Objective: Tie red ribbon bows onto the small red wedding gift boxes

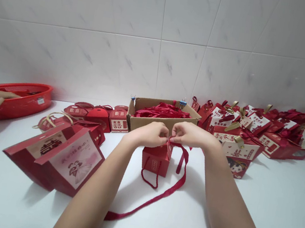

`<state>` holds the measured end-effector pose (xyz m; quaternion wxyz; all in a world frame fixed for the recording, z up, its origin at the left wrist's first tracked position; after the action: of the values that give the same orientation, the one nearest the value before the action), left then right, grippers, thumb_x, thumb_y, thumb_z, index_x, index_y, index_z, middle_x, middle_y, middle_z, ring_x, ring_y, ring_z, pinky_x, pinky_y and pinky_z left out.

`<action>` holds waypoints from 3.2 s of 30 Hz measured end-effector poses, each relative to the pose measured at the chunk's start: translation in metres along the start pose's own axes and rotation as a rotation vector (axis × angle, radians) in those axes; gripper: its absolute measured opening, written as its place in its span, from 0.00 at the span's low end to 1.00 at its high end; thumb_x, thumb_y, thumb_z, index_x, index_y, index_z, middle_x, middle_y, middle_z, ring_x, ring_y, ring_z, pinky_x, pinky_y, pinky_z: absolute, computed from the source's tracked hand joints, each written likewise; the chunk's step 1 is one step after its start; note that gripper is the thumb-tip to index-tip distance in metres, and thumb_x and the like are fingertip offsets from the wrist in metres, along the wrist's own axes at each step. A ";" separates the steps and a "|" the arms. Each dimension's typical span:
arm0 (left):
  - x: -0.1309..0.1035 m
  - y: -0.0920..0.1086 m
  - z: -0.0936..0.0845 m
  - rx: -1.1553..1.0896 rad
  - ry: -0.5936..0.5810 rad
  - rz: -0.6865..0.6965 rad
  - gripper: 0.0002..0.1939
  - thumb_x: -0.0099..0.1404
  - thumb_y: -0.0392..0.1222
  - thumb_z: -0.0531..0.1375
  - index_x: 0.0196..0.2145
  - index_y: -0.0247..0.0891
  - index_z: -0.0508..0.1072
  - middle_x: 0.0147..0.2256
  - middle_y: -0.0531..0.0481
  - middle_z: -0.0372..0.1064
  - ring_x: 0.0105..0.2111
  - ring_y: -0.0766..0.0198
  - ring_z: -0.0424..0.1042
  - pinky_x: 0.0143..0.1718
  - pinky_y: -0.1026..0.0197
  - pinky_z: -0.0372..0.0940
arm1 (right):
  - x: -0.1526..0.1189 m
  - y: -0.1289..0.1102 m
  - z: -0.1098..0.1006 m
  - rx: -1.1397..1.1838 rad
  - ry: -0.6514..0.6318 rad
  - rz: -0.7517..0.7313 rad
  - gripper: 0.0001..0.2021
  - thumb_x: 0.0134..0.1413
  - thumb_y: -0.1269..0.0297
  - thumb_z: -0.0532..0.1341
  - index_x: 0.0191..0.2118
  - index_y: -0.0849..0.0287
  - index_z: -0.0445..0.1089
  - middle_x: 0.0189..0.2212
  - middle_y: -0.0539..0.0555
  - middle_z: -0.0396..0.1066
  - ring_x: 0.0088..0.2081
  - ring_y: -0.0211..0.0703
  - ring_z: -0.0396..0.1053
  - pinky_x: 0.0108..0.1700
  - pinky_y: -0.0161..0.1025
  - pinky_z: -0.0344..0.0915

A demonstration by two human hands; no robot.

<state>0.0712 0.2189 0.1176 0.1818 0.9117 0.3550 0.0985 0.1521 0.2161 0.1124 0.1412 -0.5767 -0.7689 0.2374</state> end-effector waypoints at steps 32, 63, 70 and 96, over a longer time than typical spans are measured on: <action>-0.038 -0.060 -0.018 0.046 -0.182 -0.335 0.17 0.58 0.53 0.52 0.22 0.39 0.70 0.28 0.46 0.72 0.27 0.61 0.68 0.27 0.61 0.57 | -0.041 -0.038 -0.065 0.588 0.669 -0.329 0.19 0.49 0.43 0.59 0.34 0.56 0.68 0.28 0.52 0.70 0.31 0.40 0.69 0.34 0.37 0.64; -0.040 -0.059 -0.016 0.024 -0.195 -0.309 0.17 0.56 0.53 0.55 0.25 0.38 0.74 0.27 0.46 0.74 0.27 0.61 0.69 0.28 0.63 0.58 | 0.012 -0.043 0.019 -0.113 0.196 -0.085 0.09 0.51 0.60 0.60 0.27 0.55 0.75 0.23 0.50 0.72 0.20 0.34 0.61 0.22 0.35 0.49; -0.044 -0.051 -0.021 -0.003 -0.175 -0.308 0.17 0.55 0.54 0.55 0.23 0.38 0.73 0.25 0.47 0.72 0.26 0.61 0.68 0.27 0.63 0.57 | 0.017 -0.044 0.023 -0.096 0.204 -0.076 0.08 0.52 0.58 0.62 0.31 0.54 0.76 0.28 0.51 0.75 0.24 0.35 0.64 0.24 0.34 0.52; -0.077 -0.048 -0.114 -0.692 0.797 -0.089 0.11 0.57 0.49 0.61 0.32 0.39 0.70 0.31 0.49 0.72 0.31 0.64 0.73 0.31 0.63 0.66 | -0.025 -0.012 -0.020 -0.123 0.192 0.040 0.15 0.40 0.59 0.69 0.37 0.58 0.74 0.32 0.55 0.74 0.30 0.40 0.69 0.26 0.33 0.58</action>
<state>-0.0498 0.2287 0.1990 0.3268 0.6743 0.3815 0.5412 0.1591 0.1940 0.1373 0.1738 -0.6197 -0.7531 0.1363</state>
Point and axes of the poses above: each hand's wrist, its own x-axis towards the middle knuckle, its own z-axis out of the palm, y = z × x, the point moved 10 cm from there along x, towards the middle knuckle
